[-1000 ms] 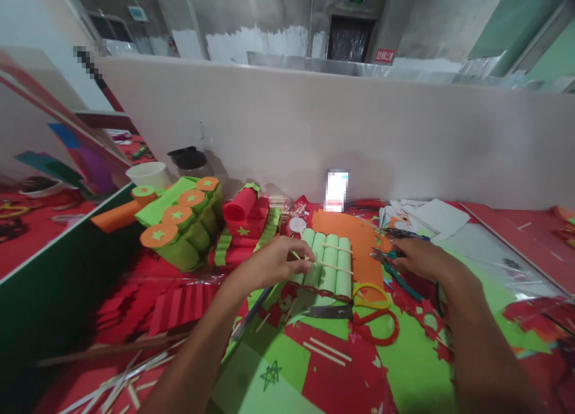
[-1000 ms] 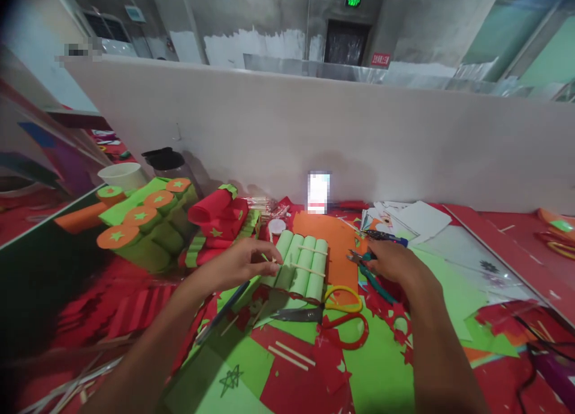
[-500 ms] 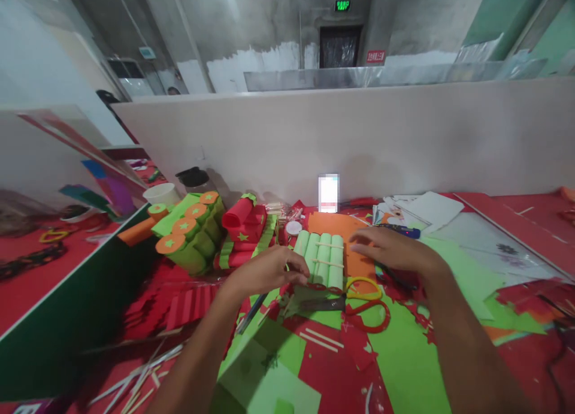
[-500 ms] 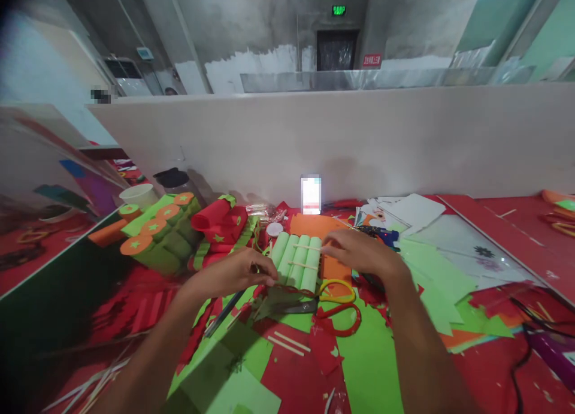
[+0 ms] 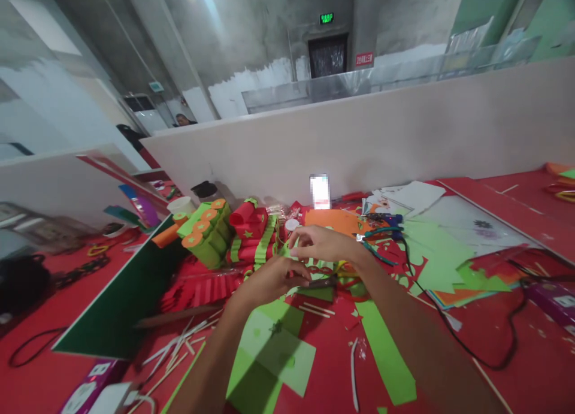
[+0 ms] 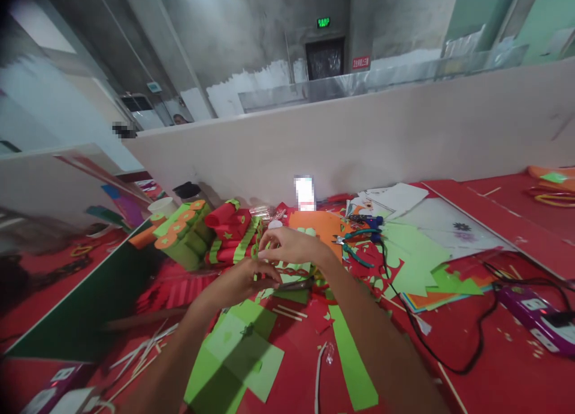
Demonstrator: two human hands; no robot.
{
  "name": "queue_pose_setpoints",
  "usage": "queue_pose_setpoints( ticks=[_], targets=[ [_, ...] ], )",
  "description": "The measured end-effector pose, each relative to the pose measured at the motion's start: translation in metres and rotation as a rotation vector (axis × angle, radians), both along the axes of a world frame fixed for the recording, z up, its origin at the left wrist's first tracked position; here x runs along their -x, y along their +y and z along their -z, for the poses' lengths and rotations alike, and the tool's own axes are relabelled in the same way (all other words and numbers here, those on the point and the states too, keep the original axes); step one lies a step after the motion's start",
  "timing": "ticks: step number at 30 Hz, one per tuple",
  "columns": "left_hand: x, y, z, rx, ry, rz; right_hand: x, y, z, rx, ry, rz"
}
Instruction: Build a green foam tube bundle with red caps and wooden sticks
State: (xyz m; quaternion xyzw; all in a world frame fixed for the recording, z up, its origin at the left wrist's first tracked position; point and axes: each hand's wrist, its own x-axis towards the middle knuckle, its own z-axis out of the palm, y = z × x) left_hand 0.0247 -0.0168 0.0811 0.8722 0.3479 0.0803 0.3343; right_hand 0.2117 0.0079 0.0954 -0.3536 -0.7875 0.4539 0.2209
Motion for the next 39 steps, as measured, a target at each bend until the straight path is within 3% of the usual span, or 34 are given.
queue_pose_setpoints(
  ticks=[4, 8, 12, 16, 21, 26, 33, 39],
  targets=[
    [0.005, -0.016, 0.001, 0.009, 0.03, -0.032, 0.016, -0.004, 0.008, -0.165, -0.179, 0.055],
    [0.024, -0.026, 0.008, 0.073, -0.025, -0.114, 0.015, -0.006, 0.009, -0.145, -0.261, -0.003],
    [0.047, -0.026, 0.028, 0.011, 0.049, -0.366, 0.005, -0.005, 0.007, -0.267, -0.366, 0.099],
    [0.051, -0.02, 0.051, -0.154, 0.316, -0.548, 0.002, -0.004, 0.008, -0.305, -0.442, -0.02],
    [0.039, -0.017, 0.065, -0.2, 0.556, -0.576, 0.001, -0.004, 0.008, -0.295, -0.564, -0.133],
    [0.039, -0.013, 0.068, -0.217, 0.611, -0.6, -0.005, -0.005, 0.005, -0.341, -0.587, -0.152],
    [0.048, -0.013, 0.071, -0.199, 0.555, -0.553, -0.006, -0.006, 0.005, -0.281, -0.577, -0.171],
    [0.05, -0.015, 0.072, -0.15, 0.522, -0.563, 0.025, -0.012, 0.016, -0.54, -0.423, -0.184]
  ],
)
